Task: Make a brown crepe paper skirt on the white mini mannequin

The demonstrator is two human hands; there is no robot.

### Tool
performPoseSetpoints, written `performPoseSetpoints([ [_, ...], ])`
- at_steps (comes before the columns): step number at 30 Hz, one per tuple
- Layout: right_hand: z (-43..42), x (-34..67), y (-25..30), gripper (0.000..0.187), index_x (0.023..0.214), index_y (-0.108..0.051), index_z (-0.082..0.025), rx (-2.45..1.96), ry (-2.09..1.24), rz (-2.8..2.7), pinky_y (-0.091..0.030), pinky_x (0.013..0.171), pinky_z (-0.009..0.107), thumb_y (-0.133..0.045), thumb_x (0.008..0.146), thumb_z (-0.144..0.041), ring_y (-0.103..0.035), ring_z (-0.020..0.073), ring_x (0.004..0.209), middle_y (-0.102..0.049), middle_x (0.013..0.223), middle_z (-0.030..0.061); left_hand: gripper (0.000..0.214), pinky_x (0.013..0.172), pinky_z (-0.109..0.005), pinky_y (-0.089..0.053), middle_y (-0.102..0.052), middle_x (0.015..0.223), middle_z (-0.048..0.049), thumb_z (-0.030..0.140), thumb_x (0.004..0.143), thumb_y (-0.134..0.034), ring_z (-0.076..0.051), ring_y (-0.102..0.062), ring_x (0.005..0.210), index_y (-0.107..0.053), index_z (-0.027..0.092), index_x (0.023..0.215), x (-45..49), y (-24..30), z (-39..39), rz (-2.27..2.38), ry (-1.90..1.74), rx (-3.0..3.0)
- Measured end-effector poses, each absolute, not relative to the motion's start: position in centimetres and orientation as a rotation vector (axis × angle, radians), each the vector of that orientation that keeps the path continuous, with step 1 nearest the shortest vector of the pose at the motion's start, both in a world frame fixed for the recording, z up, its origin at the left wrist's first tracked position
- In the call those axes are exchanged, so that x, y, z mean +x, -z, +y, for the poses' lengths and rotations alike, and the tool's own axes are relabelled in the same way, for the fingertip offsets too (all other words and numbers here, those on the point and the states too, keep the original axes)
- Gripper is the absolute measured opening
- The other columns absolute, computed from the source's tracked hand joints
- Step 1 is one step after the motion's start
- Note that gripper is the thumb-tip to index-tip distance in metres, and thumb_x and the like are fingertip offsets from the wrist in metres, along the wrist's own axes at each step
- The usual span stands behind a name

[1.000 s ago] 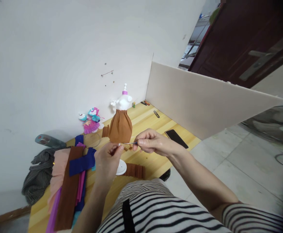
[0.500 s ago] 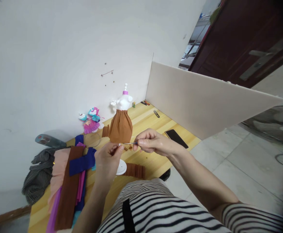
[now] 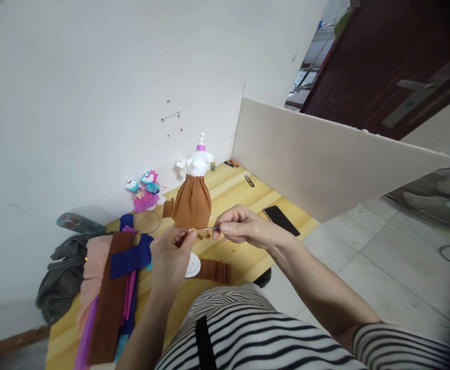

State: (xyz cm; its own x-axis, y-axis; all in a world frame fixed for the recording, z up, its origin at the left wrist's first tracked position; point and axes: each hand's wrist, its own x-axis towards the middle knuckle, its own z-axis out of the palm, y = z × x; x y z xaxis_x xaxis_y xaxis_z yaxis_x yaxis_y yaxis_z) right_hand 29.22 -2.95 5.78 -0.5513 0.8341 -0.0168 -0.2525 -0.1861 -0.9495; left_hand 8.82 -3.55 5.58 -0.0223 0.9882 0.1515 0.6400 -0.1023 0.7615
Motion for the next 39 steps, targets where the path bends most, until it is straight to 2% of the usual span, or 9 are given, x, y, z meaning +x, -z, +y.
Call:
performPoseSetpoints([
  [11,-2.9,29.0,-5.4,0.033,0.079,-0.069,-0.006,-0.709,-1.842,-1.282,-0.009,0.04,0.022,-0.067,0.079,-0.039,-0.021,0.0025,0.038,-0.037,0.04,-0.0089,0.024,0.052,-0.022,-0.037,-0.06,0.051,0.0017,0.035,0.07,-0.063,-0.012,-0.052,0.05,-0.06,0.018,0.055,9.0,-5.7,-3.6,1.732,-0.955,1.76],
  [18,-3.0,29.2,-5.6,0.036,0.076,-0.069,-0.006,-0.744,-1.841,-1.283,-0.01,0.041,0.023,-0.069,0.076,-0.042,-0.021,0.0028,0.038,-0.034,0.039,-0.0096,0.019,0.054,-0.023,-0.039,-0.064,0.054,0.0007,0.033,0.07,-0.061,-0.013,-0.057,0.054,-0.066,0.018,0.059,9.3,-5.9,-3.5,1.741,-0.93,1.692],
  [39,-3.1,30.8,-5.4,0.035,0.08,-0.069,-0.006,-0.727,-1.828,-1.289,-0.008,0.043,0.024,-0.065,0.079,-0.041,-0.017,0.0036,0.04,-0.028,0.04,-0.0107,0.018,0.057,-0.024,-0.044,-0.068,0.061,-0.0015,0.035,0.068,-0.065,-0.015,-0.062,0.057,-0.068,0.018,0.065,9.4,-5.1,-2.9,1.689,-1.012,1.613],
])
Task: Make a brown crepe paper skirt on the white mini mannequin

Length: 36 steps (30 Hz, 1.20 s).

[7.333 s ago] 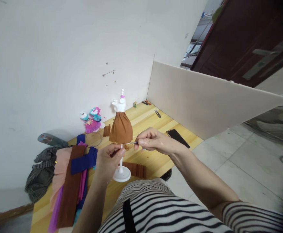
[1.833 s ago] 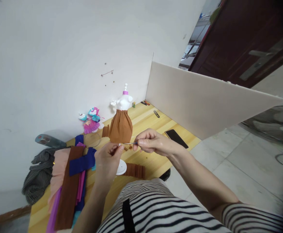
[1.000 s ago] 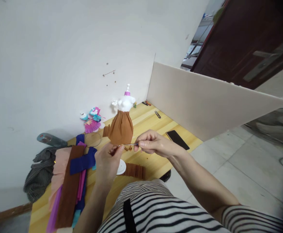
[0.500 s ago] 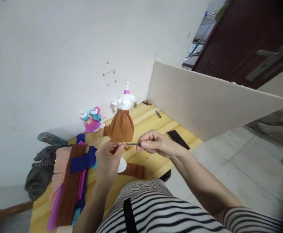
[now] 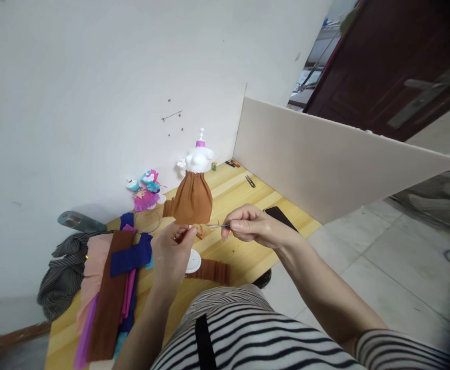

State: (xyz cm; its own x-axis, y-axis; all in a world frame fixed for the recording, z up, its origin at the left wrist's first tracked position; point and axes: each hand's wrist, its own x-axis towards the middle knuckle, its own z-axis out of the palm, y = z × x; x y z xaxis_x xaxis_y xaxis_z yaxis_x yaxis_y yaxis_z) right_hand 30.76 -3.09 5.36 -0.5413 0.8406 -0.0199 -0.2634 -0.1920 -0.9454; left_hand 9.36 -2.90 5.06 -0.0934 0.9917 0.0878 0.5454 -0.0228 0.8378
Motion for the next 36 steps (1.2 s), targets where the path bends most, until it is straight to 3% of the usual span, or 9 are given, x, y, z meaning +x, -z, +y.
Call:
performPoseSetpoints([
  [17,-2.8,30.1,-5.5,0.034,0.079,-0.069,-0.007,-0.721,-1.809,-1.283,-0.009,0.042,0.023,-0.067,0.078,-0.041,-0.021,0.0037,0.04,-0.036,0.041,-0.0086,0.017,0.054,-0.023,-0.042,-0.067,0.057,-0.0001,0.034,0.068,-0.065,-0.014,-0.06,0.054,-0.067,0.018,0.063,10.0,-5.8,-3.2,1.688,-0.958,1.624],
  [29,-2.9,30.1,-5.5,0.038,0.079,-0.068,-0.006,-0.747,-1.825,-1.284,-0.008,0.043,0.024,-0.067,0.077,-0.044,-0.018,0.0038,0.04,-0.03,0.04,-0.0102,0.019,0.055,-0.024,-0.041,-0.066,0.057,0.0,0.034,0.07,-0.063,-0.014,-0.059,0.055,-0.066,0.018,0.061,10.1,-5.8,-3.2,1.709,-0.945,1.683],
  [36,-2.8,29.6,-5.6,0.036,0.078,-0.069,-0.007,-0.717,-1.815,-1.258,-0.01,0.042,0.024,-0.067,0.077,-0.043,-0.021,0.0034,0.039,-0.037,0.04,-0.0087,0.018,0.056,-0.024,-0.041,-0.067,0.059,-0.0007,0.034,0.071,-0.063,-0.015,-0.061,0.056,-0.064,0.018,0.061,10.2,-6.0,-3.3,1.739,-0.934,1.719],
])
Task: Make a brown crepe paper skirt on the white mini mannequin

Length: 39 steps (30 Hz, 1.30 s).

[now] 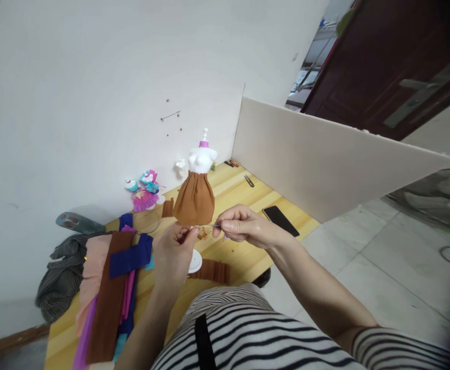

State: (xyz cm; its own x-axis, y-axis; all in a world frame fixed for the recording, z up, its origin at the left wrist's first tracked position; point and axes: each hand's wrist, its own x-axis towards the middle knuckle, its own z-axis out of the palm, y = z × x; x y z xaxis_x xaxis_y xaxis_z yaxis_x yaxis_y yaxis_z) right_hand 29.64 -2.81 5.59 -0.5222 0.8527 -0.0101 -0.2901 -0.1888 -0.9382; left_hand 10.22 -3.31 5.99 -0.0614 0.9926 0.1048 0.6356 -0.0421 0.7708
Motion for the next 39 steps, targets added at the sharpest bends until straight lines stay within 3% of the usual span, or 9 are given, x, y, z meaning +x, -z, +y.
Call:
performPoseSetpoints([
  [24,-2.9,30.5,-5.2,0.039,0.081,-0.07,-0.006,-0.776,-1.815,-1.295,-0.009,0.042,0.023,-0.07,0.075,-0.045,-0.02,0.0033,0.042,-0.035,0.044,-0.0085,0.018,0.057,-0.024,-0.044,-0.069,0.061,-0.0013,0.034,0.072,-0.063,-0.015,-0.062,0.057,-0.066,0.018,0.063,10.3,-5.3,-3.1,1.722,-0.944,1.729],
  [30,-2.9,30.6,-5.3,0.036,0.078,-0.069,-0.007,-0.759,-1.83,-1.235,-0.009,0.041,0.024,-0.069,0.075,-0.042,-0.022,0.0022,0.041,-0.051,0.052,-0.0031,0.019,0.056,-0.024,-0.043,-0.069,0.06,-0.0013,0.036,0.071,-0.064,-0.015,-0.062,0.057,-0.066,0.018,0.063,10.7,-5.8,-3.1,1.73,-0.934,1.723],
  [39,-3.0,30.7,-5.5,0.036,0.078,-0.069,-0.006,-0.738,-1.82,-1.223,-0.01,0.042,0.024,-0.068,0.077,-0.041,-0.023,0.0027,0.041,-0.047,0.048,-0.0045,0.02,0.057,-0.024,-0.042,-0.069,0.061,-0.001,0.036,0.072,-0.063,-0.015,-0.062,0.057,-0.066,0.019,0.061,11.0,-6.0,-3.2,1.674,-0.943,1.719],
])
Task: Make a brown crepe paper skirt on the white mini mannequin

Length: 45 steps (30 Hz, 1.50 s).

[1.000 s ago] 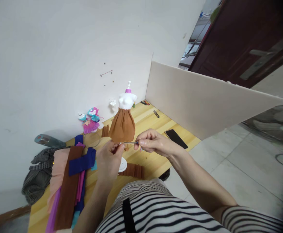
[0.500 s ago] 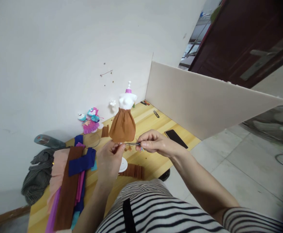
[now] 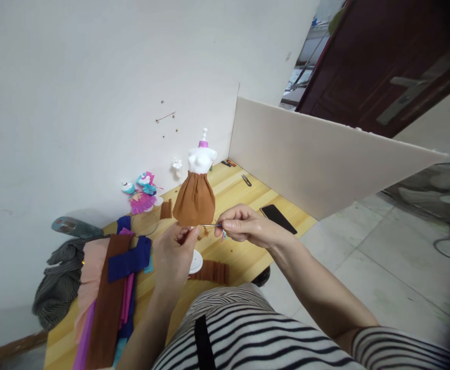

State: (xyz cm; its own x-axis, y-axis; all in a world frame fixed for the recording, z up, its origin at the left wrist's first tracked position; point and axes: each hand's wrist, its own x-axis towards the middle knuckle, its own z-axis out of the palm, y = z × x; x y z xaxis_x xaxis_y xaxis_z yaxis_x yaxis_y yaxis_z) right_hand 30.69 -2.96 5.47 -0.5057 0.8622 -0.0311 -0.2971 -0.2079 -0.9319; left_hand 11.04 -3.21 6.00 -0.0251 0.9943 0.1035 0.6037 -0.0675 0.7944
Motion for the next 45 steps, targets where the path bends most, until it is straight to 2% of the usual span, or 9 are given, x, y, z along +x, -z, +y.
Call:
performPoseSetpoints([
  [12,-2.9,30.7,-5.1,0.034,0.077,-0.07,-0.006,-0.737,-1.816,-1.203,-0.01,0.04,0.022,-0.071,0.076,-0.04,-0.022,0.0017,0.04,-0.049,0.048,-0.0041,0.023,0.056,-0.024,-0.041,-0.067,0.059,-0.0012,0.038,0.072,-0.062,-0.015,-0.061,0.057,-0.065,0.018,0.062,10.9,-5.7,-3.1,1.723,-0.904,1.743],
  [18,-3.0,30.9,-5.3,0.037,0.074,-0.069,-0.006,-0.769,-1.795,-1.217,-0.009,0.04,0.022,-0.071,0.074,-0.042,-0.02,0.0024,0.04,-0.036,0.042,-0.0083,0.02,0.059,-0.025,-0.044,-0.07,0.063,-0.0025,0.037,0.071,-0.063,-0.017,-0.063,0.061,-0.068,0.018,0.066,10.8,-5.2,-3.1,1.691,-0.936,1.71],
  [29,-3.3,31.8,-4.8,0.039,0.078,-0.07,-0.004,-0.788,-1.789,-1.269,-0.009,0.041,0.022,-0.069,0.077,-0.043,-0.019,0.0029,0.041,-0.03,0.043,-0.0095,0.021,0.057,-0.025,-0.043,-0.069,0.061,-0.0018,0.037,0.072,-0.064,-0.016,-0.062,0.058,-0.067,0.018,0.064,11.0,-5.5,-2.7,1.691,-0.94,1.713],
  [39,-3.2,31.2,-5.2,0.036,0.076,-0.069,-0.006,-0.726,-1.818,-1.201,-0.008,0.041,0.024,-0.069,0.076,-0.041,-0.02,0.003,0.04,-0.036,0.044,-0.0083,0.019,0.058,-0.025,-0.043,-0.069,0.06,-0.0008,0.035,0.071,-0.063,-0.016,-0.062,0.058,-0.066,0.018,0.063,11.2,-5.7,-2.8,1.69,-0.919,1.731],
  [45,-3.1,31.1,-4.9,0.038,0.078,-0.068,-0.005,-0.726,-1.81,-1.218,-0.01,0.042,0.024,-0.066,0.079,-0.043,-0.019,0.0032,0.04,-0.032,0.042,-0.0095,0.019,0.058,-0.024,-0.043,-0.071,0.063,-0.0019,0.036,0.072,-0.063,-0.016,-0.064,0.06,-0.066,0.018,0.064,11.2,-5.7,-2.9,1.689,-0.928,1.737],
])
